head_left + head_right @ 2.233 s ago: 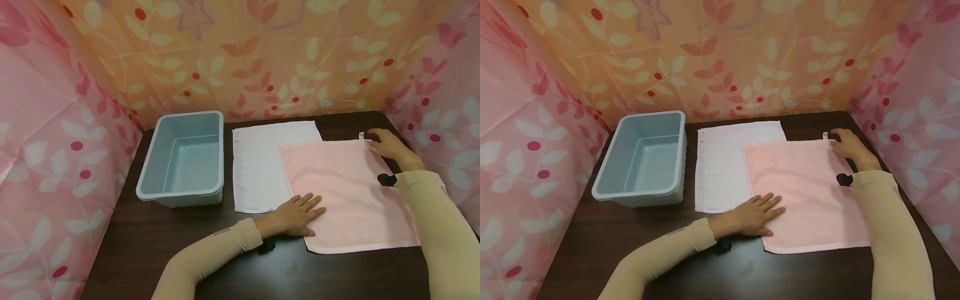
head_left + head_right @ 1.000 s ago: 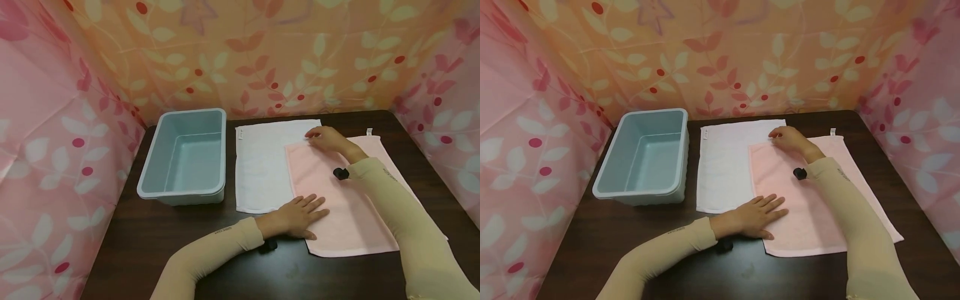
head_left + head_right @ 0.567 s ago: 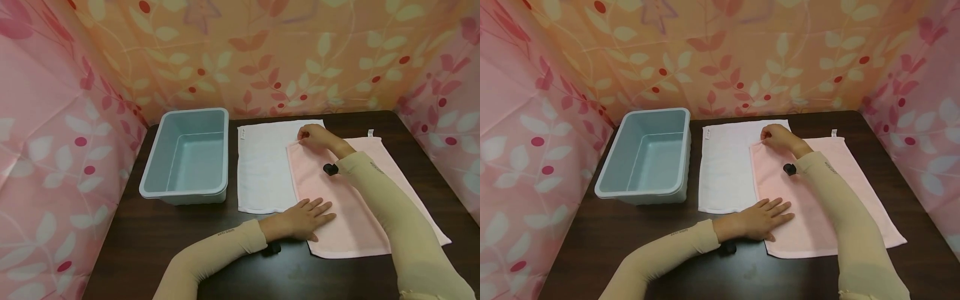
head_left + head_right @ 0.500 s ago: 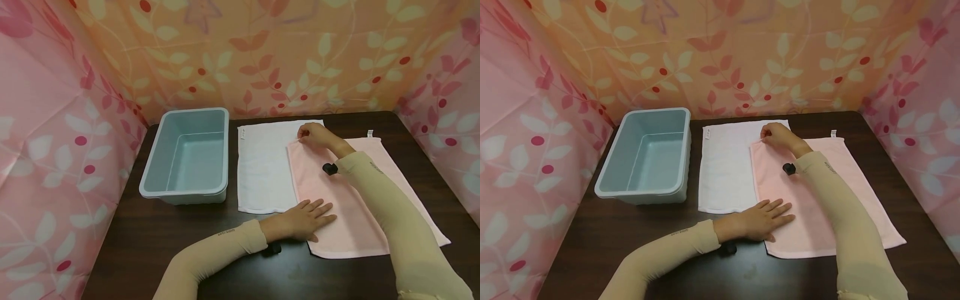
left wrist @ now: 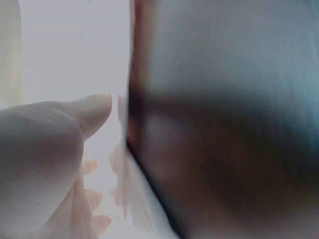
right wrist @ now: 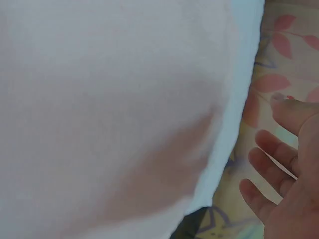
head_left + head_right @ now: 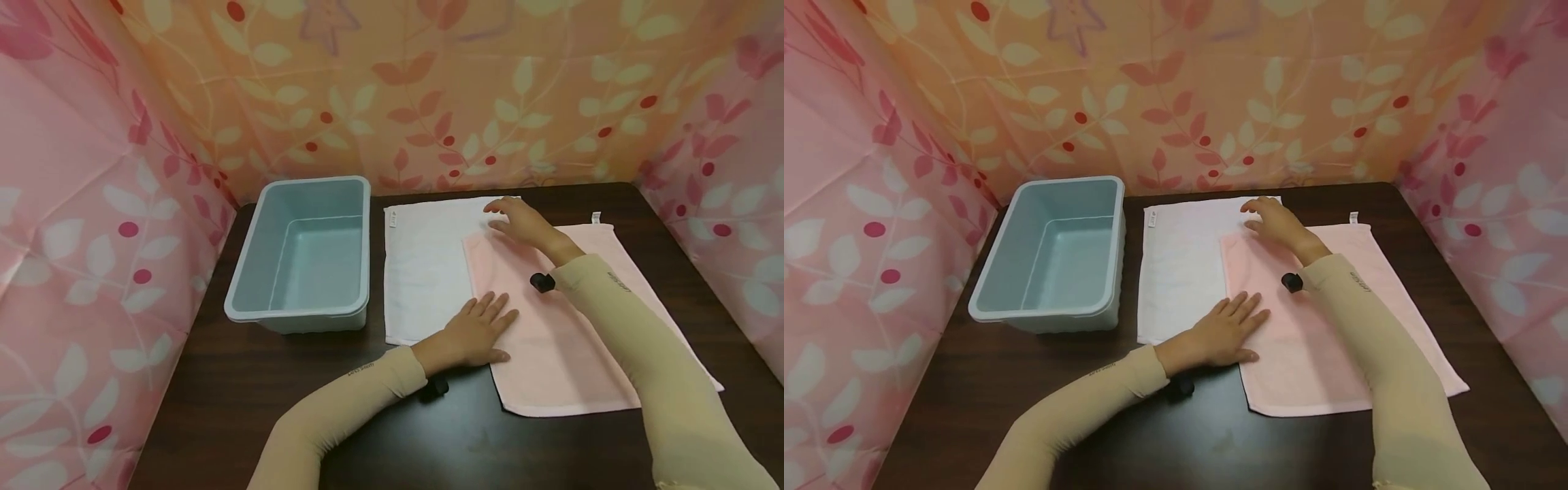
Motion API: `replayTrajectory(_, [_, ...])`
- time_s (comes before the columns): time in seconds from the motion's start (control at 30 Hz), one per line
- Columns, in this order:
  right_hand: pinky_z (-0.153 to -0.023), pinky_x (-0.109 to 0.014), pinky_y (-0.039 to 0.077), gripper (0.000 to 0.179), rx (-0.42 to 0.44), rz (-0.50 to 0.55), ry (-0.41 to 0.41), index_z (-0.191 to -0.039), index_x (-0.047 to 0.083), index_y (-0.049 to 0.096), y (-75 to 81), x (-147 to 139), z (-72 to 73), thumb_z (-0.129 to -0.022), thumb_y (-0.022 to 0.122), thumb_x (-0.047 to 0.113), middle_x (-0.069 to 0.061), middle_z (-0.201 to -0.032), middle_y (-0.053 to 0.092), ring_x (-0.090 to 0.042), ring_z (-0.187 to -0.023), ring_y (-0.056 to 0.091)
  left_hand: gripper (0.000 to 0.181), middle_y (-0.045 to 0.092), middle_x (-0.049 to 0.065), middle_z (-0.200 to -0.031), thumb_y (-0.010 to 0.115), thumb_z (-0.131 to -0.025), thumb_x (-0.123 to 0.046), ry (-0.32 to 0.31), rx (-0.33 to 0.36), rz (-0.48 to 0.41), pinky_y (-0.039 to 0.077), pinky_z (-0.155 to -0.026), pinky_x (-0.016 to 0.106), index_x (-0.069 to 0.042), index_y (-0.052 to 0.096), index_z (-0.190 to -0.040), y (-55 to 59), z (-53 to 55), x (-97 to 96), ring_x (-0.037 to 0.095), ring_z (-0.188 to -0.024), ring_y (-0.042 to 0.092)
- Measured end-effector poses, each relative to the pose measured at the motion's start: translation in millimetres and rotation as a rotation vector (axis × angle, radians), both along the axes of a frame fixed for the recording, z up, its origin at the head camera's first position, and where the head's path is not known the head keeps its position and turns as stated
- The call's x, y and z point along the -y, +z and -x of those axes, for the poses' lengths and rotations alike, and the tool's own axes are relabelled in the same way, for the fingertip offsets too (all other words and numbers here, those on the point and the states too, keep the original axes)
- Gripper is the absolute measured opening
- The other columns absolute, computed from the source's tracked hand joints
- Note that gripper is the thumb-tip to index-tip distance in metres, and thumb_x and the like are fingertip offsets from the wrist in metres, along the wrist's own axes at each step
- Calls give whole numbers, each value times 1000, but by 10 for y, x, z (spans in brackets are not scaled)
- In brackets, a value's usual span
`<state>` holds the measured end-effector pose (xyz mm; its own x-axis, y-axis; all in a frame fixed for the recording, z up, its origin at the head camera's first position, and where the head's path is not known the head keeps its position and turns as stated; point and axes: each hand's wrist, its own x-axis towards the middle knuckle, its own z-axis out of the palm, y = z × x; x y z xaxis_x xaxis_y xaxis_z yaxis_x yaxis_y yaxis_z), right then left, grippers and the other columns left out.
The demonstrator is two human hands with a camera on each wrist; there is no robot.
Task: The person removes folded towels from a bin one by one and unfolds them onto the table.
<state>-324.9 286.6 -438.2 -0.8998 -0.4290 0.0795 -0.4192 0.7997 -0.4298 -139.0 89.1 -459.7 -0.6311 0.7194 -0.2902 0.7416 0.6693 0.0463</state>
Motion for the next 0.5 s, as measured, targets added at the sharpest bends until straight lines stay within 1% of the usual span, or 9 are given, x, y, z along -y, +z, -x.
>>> replayTrajectory(0.03, [-109, -60, 37, 38, -1, -6, 3, -132, 2, 57, 33, -24, -19, -97, 62, 16, -24, -131, 57, -42, -126, 47, 81, -1, -2, -170, 42, -97, -65, 34, -5, 2, 15, -128, 38, -29, 8, -160, -12, 54, 27, 19, -158, 2])
replayTrajectory(0.1, [-111, -62, 34, 43, 1, -25, 8, -138, 4, 53, 99, -80, -67, -98, 61, 20, -24, -138, 54, -44, -132, 44, 83, -1, -1, -170, 42, -96, -66, 78, -8, 6, 15, -128, 39, -27, 8, -161, -41, 150, 79, 18, -158, 1])
replayTrajectory(0.13, [-112, -63, 32, 46, 7, -35, 10, -140, 5, 51, 134, -108, -95, -99, 60, 21, -23, -142, 52, -45, -135, 41, 84, 0, -1, -170, 41, -96, -67, 90, -8, 5, 15, -128, 40, -26, 8, -161, -52, 193, 103, 18, -158, 1])
replayTrajectory(0.23, [-114, -66, 27, 52, 28, -65, 11, -148, 9, 44, 223, -174, -228, -101, 57, 27, -22, -151, 44, -47, -142, 34, 86, 2, -1, -170, 42, -95, -68, 106, 7, -3, 13, -128, 41, -23, 9, -161, -65, 277, 171, 17, -158, 3])
replayTrajectory(0.3, [-115, -67, 25, 56, 35, -69, 12, -150, 12, 41, 285, -202, -329, -101, 58, 30, -22, -155, 39, -47, -144, 30, 86, 3, 0, -170, 42, -95, -67, 114, 13, 0, 13, -128, 42, -21, 10, -161, -56, 319, 219, 18, -158, 4])
replayTrajectory(0.37, [-116, -66, 23, 58, 22, -61, 18, -152, 14, 39, 339, -215, -448, -100, 58, 32, -21, -156, 38, -46, -145, 29, 85, 5, 1, -169, 42, -96, -66, 130, 17, -3, 13, -128, 43, -19, 12, -161, -36, 355, 290, 19, -158, 6])
replayTrajectory(0.47, [-116, -66, 23, 62, -19, -35, 38, -152, 16, 39, 416, -203, -654, -97, 62, 31, -19, -158, 36, -45, -146, 29, 83, 5, 2, -169, 43, -97, -63, 150, 2, -28, 14, -128, 44, -19, 12, -161, 23, 379, 436, 21, -158, 6])
replayTrajectory(0.5, [-116, -66, 23, 63, -42, -30, 49, -152, 18, 39, 430, -193, -724, -96, 64, 31, -19, -158, 36, -44, -146, 30, 83, 6, 2, -169, 44, -97, -62, 154, -8, -51, 14, -128, 45, -20, 12, -161, 50, 376, 492, 22, -158, 6])
